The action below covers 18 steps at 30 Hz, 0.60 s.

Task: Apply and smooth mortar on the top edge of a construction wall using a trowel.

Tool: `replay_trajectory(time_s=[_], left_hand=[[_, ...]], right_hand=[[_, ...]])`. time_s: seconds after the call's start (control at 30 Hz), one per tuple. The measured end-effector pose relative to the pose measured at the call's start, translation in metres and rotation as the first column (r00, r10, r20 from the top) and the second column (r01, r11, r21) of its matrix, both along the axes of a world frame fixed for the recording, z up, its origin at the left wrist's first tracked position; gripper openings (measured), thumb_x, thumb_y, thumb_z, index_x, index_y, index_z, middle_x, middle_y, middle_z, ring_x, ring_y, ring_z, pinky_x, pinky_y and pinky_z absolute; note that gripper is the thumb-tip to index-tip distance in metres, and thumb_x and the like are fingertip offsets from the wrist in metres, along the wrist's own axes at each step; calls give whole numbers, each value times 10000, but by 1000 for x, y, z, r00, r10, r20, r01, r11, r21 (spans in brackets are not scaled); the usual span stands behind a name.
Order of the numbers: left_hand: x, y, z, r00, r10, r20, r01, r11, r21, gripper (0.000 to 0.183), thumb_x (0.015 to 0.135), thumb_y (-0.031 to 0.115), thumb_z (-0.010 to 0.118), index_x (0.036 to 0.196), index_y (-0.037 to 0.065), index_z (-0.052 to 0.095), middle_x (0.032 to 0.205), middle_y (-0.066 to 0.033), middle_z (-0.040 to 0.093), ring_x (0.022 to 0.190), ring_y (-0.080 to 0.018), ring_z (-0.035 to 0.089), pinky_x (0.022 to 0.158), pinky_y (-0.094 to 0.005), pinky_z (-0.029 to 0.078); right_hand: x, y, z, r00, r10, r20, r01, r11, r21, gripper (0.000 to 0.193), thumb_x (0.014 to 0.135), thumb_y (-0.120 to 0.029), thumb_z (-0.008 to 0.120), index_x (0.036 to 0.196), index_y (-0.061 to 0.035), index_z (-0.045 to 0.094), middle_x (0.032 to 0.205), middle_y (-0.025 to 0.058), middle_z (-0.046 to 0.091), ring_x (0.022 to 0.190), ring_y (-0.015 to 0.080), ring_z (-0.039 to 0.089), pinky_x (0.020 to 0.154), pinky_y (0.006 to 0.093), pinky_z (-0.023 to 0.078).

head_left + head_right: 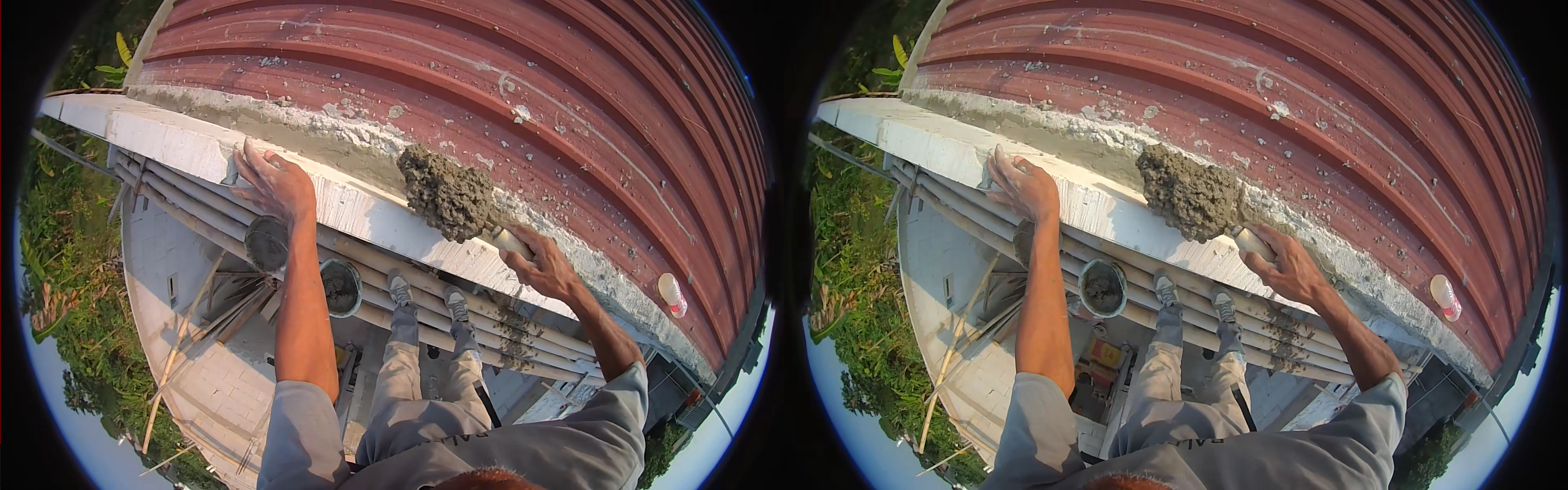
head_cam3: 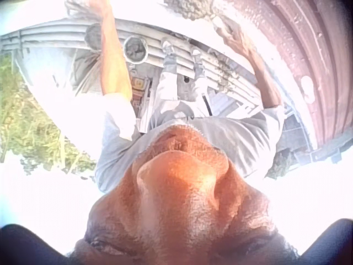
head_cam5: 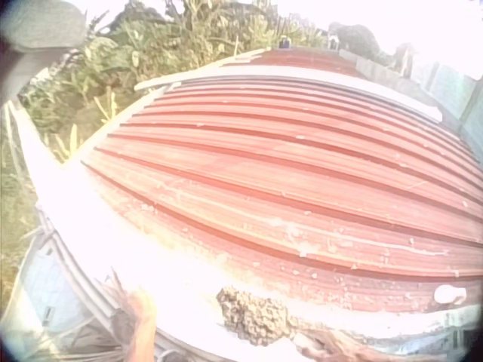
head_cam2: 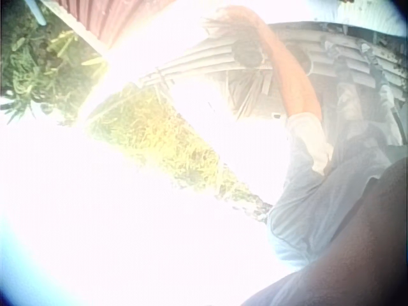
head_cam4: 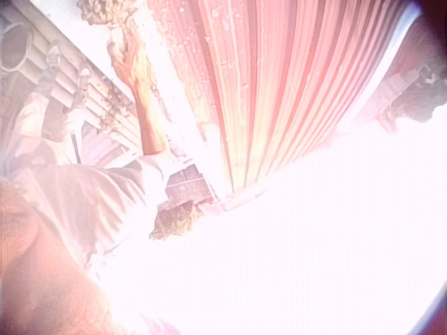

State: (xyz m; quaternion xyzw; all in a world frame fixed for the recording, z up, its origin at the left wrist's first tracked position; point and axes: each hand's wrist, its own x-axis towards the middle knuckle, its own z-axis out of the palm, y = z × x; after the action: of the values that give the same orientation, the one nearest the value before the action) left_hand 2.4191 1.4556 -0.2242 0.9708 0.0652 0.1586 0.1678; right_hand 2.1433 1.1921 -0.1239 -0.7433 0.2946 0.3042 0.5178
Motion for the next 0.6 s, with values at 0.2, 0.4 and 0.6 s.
replay_trajectory(time_s=[0.2,0.4,0.6], left_hand=[[0,-24,1,1000,-29,1,29,996,79,382,968,182,427,1349,152,432,1474,-86,309,1364,-380,294,1118,-611,159],[2,-18,10,997,41,-68,-34,994,101,366,959,185,447,1325,188,458,1489,-65,293,1356,-485,239,1102,-606,213],[1,-10,14,997,13,-78,-12,1000,22,392,934,144,470,1322,204,454,1491,-81,281,1337,-557,207,1064,-665,227]], right_hand=[[124,13,-85,916,217,337,-179,974,-142,541,867,-327,562,1297,-5,495,864,208,669,678,268,640,635,411,518],[185,69,-121,812,475,339,-262,816,-515,478,895,-260,561,1345,-146,447,1016,208,612,787,318,643,657,448,527],[152,79,-142,752,601,271,-330,699,-634,485,837,-135,568,1313,-146,471,1004,151,555,944,307,597,729,424,511]])
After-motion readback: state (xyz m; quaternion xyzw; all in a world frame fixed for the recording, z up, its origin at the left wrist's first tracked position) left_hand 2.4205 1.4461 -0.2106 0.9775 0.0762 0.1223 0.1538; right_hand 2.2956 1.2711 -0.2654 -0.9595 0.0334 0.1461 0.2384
